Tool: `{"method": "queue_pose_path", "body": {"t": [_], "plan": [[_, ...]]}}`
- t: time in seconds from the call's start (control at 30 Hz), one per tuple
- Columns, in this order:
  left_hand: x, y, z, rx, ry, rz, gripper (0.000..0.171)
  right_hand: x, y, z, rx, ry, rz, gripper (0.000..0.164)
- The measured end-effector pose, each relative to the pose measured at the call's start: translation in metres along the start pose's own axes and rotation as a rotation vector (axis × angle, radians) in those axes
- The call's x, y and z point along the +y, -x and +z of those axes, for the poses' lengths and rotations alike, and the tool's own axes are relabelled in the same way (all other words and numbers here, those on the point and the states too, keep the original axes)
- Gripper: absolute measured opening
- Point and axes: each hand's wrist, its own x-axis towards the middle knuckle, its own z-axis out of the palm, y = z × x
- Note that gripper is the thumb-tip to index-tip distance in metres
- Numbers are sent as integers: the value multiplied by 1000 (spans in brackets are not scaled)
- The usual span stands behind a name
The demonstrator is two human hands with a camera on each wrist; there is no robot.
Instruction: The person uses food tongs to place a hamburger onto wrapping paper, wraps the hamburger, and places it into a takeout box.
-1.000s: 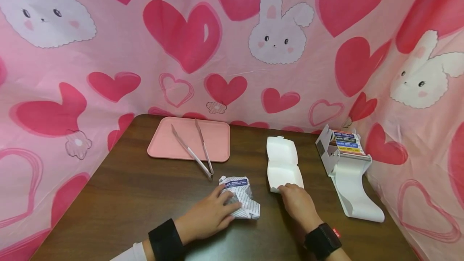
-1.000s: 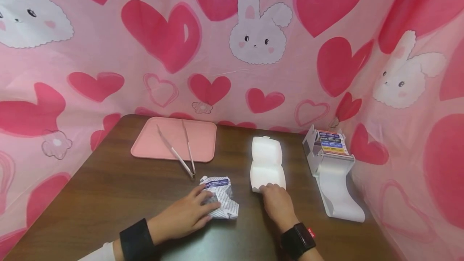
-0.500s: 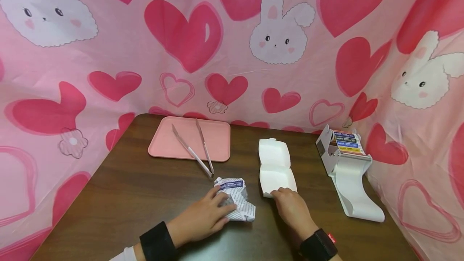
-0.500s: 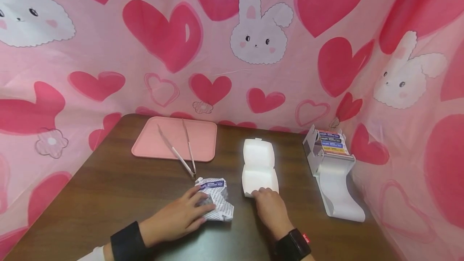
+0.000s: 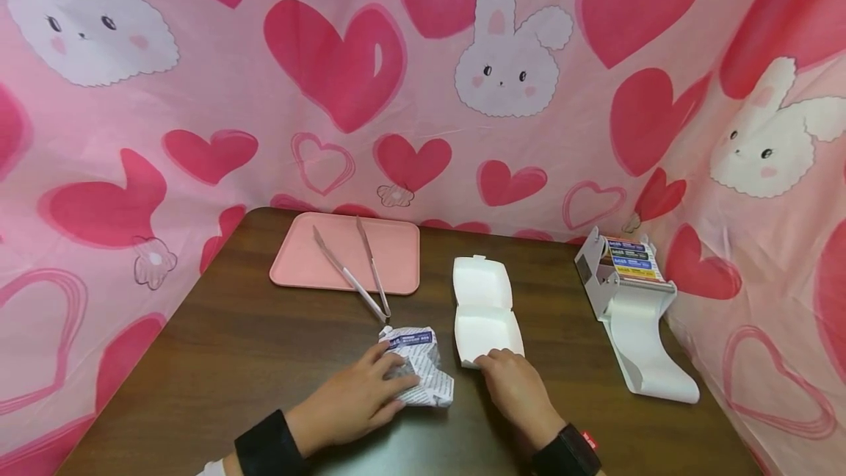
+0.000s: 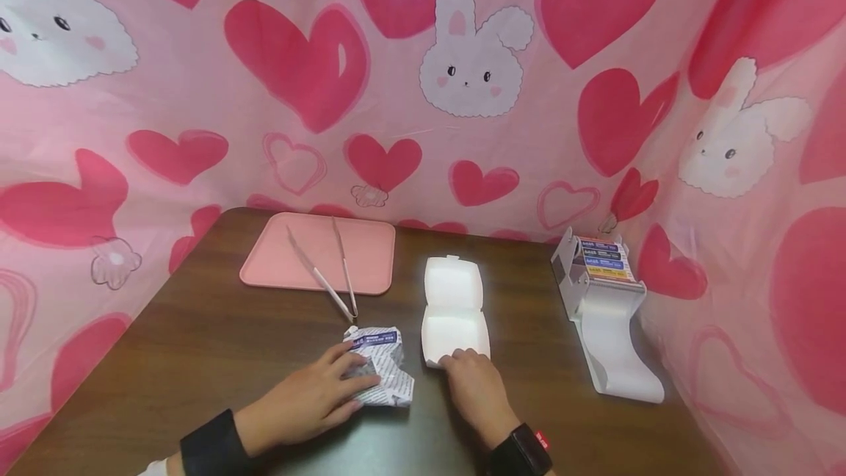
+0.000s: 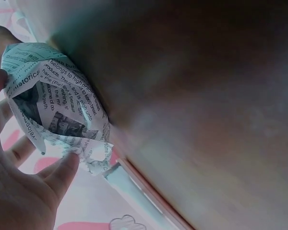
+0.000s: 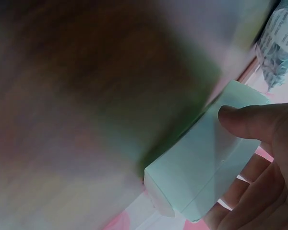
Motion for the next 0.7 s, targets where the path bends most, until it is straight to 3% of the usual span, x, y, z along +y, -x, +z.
{"method": "queue_pose_path", "body": {"t": [0.5,0.7], "plan": [[-8,17,-7,-7,25,-21,38,-21,-5,2,38,8,-97,18],[-10,27,-9,28,12,-16,37,-28,-8,4,26,20,-132,15]]}}
